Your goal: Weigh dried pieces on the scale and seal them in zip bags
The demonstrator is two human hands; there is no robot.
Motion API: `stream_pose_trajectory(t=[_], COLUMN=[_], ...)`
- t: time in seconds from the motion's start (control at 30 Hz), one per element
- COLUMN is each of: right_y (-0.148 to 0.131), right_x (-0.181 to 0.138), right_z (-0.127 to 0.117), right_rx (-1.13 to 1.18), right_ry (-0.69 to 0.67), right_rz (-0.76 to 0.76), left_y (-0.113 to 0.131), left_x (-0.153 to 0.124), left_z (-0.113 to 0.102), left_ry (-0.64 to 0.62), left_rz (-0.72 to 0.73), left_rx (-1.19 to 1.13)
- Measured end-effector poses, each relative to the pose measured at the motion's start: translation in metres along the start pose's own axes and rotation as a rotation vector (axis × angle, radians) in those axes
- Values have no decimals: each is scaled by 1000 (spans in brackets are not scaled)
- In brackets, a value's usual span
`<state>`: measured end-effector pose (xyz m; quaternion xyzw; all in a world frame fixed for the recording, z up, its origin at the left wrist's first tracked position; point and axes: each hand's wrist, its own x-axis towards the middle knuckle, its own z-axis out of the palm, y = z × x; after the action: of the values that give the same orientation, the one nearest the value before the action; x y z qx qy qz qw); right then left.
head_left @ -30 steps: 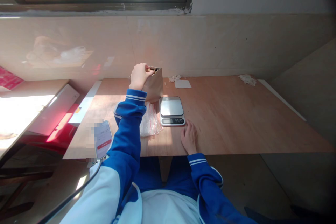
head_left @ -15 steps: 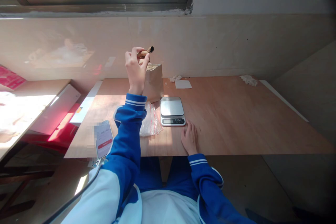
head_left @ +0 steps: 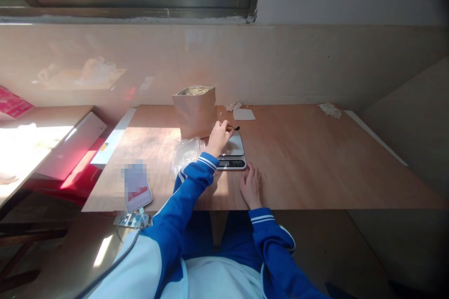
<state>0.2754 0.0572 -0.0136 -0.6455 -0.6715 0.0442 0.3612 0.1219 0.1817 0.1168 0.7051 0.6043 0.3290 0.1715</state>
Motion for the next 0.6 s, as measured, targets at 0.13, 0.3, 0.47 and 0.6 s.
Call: stream_pose_trajectory(t=[0.13,0.3,0.47,0.6], right_y=[0,-1,-3,-3], right_x=[0,0,0,-1], right_z=[0,-1,-2,-2], right_rx=[11,-1,-7,-6], right_ry=[6,-13,-2,8], right_rz=[0,1,1,-4], left_y=[-12,-20,-20,-18], left_x=[-3,-12,-25,-37], left_z=[18,22,14,11], left_ry=[-69,-71,-57,-148], left_rz=[-64,-86,-101,-50], left_rx=[40,33,16,124])
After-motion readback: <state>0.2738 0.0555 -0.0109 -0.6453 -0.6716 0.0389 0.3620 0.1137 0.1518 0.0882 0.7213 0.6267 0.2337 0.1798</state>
